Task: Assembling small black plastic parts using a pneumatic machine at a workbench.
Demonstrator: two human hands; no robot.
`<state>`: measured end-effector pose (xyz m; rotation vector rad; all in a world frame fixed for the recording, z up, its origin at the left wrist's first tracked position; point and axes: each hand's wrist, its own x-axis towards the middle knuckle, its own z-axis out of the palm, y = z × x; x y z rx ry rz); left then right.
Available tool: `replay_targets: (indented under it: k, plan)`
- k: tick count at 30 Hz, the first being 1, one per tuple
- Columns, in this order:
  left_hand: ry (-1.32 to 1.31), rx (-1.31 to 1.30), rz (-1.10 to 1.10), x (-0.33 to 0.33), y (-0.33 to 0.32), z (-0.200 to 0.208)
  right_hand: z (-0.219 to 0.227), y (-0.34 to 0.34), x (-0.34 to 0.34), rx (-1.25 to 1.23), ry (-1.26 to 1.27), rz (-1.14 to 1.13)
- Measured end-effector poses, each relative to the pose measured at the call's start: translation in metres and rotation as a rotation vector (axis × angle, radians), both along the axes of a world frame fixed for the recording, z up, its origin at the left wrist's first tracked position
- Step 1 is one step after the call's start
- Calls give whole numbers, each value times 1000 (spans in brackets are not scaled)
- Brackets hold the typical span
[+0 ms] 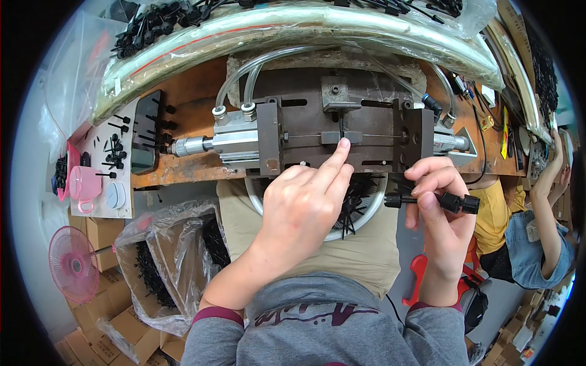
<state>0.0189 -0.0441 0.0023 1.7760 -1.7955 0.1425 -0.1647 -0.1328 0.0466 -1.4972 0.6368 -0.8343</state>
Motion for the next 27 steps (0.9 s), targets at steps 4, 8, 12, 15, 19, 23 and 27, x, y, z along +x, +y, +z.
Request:
replay_targets:
  k: [4, 8, 12, 15, 19, 23, 27]
  plan:
    - [0, 21, 19, -2, 1, 0, -5, -3, 1, -89, -18, -30]
    - [24, 10, 28, -2, 1, -1, -8, -1, 4, 11, -127, -43]
    - [285, -65, -51, -6, 3, 8, -19, 1, 7, 254, -259, -13]
    - [492, -220, -224, -10, 9, 23, -22, 3, 11, 385, -354, 57]
    - [388, -204, -318, -6, 21, 22, -22, 1, 14, 499, -317, 191]
    - [533, -151, -343, -7, 32, 33, -19, -7, 8, 462, -325, 128]
    - [564, -104, -302, -5, 39, 35, -23, -11, 7, 216, -336, -132]
